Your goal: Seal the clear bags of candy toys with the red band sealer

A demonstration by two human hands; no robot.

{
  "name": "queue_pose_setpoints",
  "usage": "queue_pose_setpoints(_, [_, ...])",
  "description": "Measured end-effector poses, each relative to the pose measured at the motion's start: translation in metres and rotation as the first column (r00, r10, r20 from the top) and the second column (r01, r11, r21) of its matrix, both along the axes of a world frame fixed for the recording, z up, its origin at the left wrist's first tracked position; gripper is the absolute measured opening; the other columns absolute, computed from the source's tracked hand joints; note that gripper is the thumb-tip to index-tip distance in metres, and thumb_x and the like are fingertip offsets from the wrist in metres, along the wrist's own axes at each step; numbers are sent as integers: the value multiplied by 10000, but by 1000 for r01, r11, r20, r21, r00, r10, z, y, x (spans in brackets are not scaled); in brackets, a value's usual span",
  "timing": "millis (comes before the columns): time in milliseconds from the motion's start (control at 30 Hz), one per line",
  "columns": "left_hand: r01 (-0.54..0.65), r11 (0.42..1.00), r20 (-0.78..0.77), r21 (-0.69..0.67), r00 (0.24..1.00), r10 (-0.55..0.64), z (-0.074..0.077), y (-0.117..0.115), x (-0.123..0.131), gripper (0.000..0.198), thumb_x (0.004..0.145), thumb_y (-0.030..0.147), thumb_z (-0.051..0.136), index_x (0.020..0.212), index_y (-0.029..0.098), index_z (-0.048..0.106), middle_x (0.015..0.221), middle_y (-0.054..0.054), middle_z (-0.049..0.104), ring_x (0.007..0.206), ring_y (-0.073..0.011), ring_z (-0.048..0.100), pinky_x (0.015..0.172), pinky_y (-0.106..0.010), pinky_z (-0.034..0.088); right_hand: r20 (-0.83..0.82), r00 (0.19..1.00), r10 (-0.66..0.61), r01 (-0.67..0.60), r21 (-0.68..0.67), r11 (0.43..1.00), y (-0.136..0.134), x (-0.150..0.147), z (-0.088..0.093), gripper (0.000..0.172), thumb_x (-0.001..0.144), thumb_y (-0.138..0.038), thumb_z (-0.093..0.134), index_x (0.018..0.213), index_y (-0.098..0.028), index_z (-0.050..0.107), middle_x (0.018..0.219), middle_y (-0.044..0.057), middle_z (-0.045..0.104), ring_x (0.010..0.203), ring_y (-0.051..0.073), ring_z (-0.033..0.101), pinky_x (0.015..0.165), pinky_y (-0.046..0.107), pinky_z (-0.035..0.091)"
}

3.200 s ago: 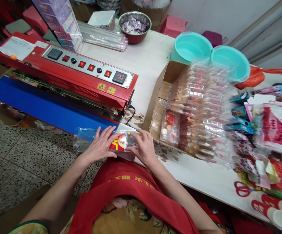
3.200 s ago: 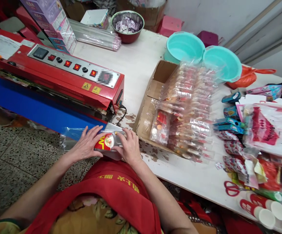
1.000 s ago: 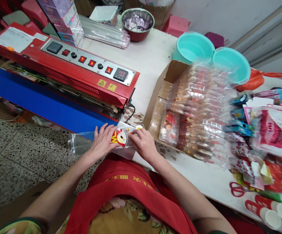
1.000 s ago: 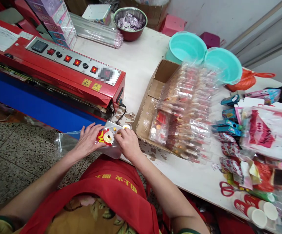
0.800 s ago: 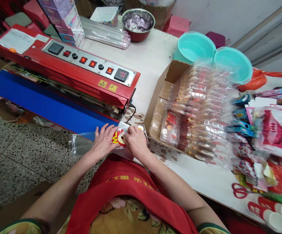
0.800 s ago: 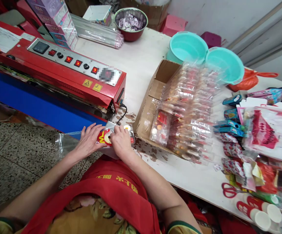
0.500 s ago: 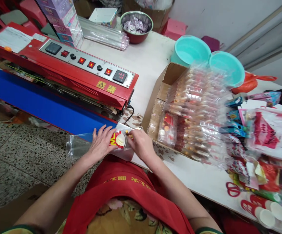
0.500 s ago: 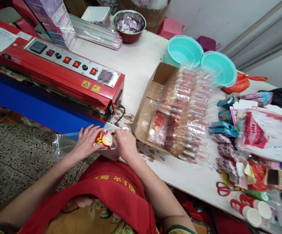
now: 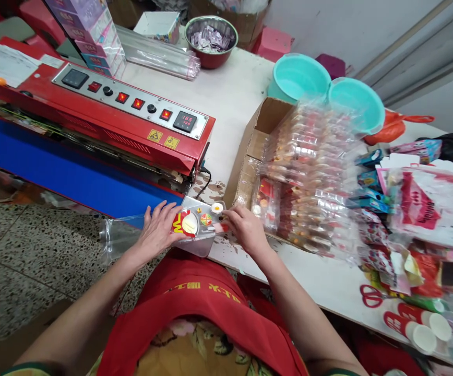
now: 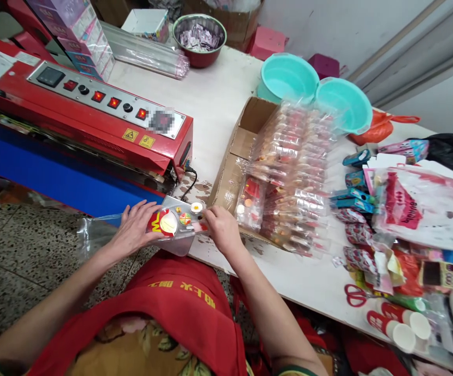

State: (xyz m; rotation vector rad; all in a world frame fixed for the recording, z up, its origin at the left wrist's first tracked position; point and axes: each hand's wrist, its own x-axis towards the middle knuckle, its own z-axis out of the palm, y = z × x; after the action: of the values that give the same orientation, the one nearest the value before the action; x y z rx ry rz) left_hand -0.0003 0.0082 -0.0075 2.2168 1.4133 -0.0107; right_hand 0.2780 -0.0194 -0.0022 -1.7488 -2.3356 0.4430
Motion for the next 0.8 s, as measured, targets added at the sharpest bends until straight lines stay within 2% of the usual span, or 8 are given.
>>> queue_pose_setpoints(100, [84,996,32,-27,996,-83,8,9,0,595,864,519,542,1404,320,394,1460,-79,409,1364,-309,295,1108,-572,215,-185,973,-140,151,47,987,-14,-1,-3,254,945,-316,510,1116,-171,629,1064,115,639,958,220,601,789,323,497])
queue_pose_setpoints(200, [291,955,41,-55,956,-289,17,26,4,392,918,384,495,1310,366,505,1453,-49,389,1337,-279,320,1079,-504,283,-301,909,-288,314,42,948,-37,-10,-10,257,938,-344,524,1123,-192,617,1049,105,641,959,216,620,813,341,520])
queue_pose_setpoints(267, [407,907,38,-105,913,-405,21,38,9,285,907,327,514,1179,335,597,1418,-47,414,1282,-275,366,1017,-454,351,-339,869,-359,388,19,921,-51,-20,-17,269,926,-359,543,1133,-201,609,1070,105,641,999,225,617,844,359,522])
queue_pose_setpoints(367, [480,863,39,-157,877,-480,24,52,16,159,885,279,534,996,262,646,1364,-57,450,1192,-268,423,929,-402,403,-380,812,-443,460,-52,887,-62,-31,-26,379,913,-382,557,1238,-186,556,1143,127,634,1031,233,617,860,369,529])
queue_pose_setpoints(500, [504,853,101,-134,864,-494,25,59,21,173,893,241,493,935,237,660,1387,-55,440,1186,-254,435,923,-387,407,-476,707,-523,504,-179,845,-58,-35,-32,469,889,-397,587,1296,-171,532,1164,137,629,991,226,630,847,362,535])
queue_pose_setpoints(633, [494,869,126,-17,864,-488,26,58,31,153,878,266,545,863,247,697,1446,-31,400,1328,-282,312,1009,-442,347,-596,526,-607,483,-378,790,-50,-38,-32,494,819,-440,666,1245,-201,588,1083,99,624,868,197,629,733,323,544])
queue_pose_setpoints(700, [481,875,138,54,864,-483,27,56,40,145,875,286,566,884,255,707,1469,-35,376,1373,-294,250,1040,-476,310,-638,461,-617,440,-440,783,-49,-43,-30,507,799,-453,685,1238,-215,600,1059,82,618,837,179,619,712,305,534])
queue_pose_setpoints(800, [461,881,203,105,857,-473,27,54,59,160,878,300,567,901,245,716,1467,-60,383,1364,-300,272,1059,-498,291,-679,427,-597,363,-476,801,-47,-54,-22,530,759,-446,724,1233,-235,613,1088,75,599,842,166,602,689,279,515])
